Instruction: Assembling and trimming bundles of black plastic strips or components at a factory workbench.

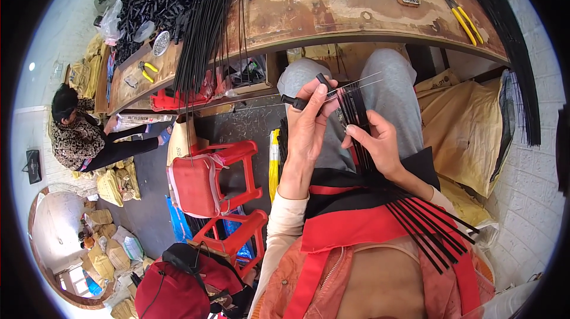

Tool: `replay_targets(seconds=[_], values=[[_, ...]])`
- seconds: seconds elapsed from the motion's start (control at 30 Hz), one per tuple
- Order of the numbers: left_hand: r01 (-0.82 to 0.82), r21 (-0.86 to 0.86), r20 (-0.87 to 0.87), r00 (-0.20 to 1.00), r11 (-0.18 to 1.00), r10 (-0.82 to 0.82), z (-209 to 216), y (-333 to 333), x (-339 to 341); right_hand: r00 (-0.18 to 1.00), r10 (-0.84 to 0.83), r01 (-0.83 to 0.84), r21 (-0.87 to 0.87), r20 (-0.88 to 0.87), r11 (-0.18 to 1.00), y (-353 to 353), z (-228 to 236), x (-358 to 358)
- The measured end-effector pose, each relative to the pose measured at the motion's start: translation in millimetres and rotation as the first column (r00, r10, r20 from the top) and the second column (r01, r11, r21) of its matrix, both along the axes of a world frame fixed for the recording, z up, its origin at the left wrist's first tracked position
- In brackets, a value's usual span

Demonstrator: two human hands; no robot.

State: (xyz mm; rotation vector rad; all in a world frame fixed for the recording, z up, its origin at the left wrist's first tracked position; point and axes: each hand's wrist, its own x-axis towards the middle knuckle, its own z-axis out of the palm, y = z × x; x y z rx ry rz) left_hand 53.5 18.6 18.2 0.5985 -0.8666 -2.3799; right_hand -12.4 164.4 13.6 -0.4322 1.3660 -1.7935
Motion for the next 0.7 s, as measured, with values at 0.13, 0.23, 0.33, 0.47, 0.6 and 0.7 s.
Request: replay_targets(seconds=[0.13, 0.23, 0.33, 0.47, 0.6, 0.7], values=[[0.017, -0.012, 0.006, 1.000, 1.000, -0.017, 0.6, -0.6, 0.9, 1.000, 0.002, -0.002, -0.003, -0.009, 1.000, -0.7, -1.5, -1.0], [0.025, -0.012, 0.027, 0.999, 1.000, -0.025, 2.7, -0.3, 1.6, 1.000, 0.006, -0.006, 0.006, -0.010, 1.000, -1.1, -0.8, -1.2], [0.022, 0.007, 0.011, 1.000, 1.000, -0.022, 0.7, -0.5, 0.6, 1.000, 0.004, -0.004, 0.009, -0.006, 1.000, -1.3, -1.1, -1.1], [-0.004, -0.012, -0.047, 0.999, 1.000, 0.004, 1.7, 0.5, -0.1, 1.000, 0.002, -0.002, 0.003, 0.002, 1.000, -2.0, -1.8, -0.5], [-0.010, 0.007, -0.062, 0.998, 1.000, 0.011, 0.1, -0.6, 1.0, 1.000, 0.008, -0.008, -0.002, 0.000, 1.000, -2.1, -2.6, -0.3], [-0.001, 0.005, -0.054, 0.999, 1.000, 0.001, -0.6, -0.6, 0.3, 1.000, 0.004, -0.004, -0.003, 0.004, 1.000, -2.1, -2.6, 0.1]])
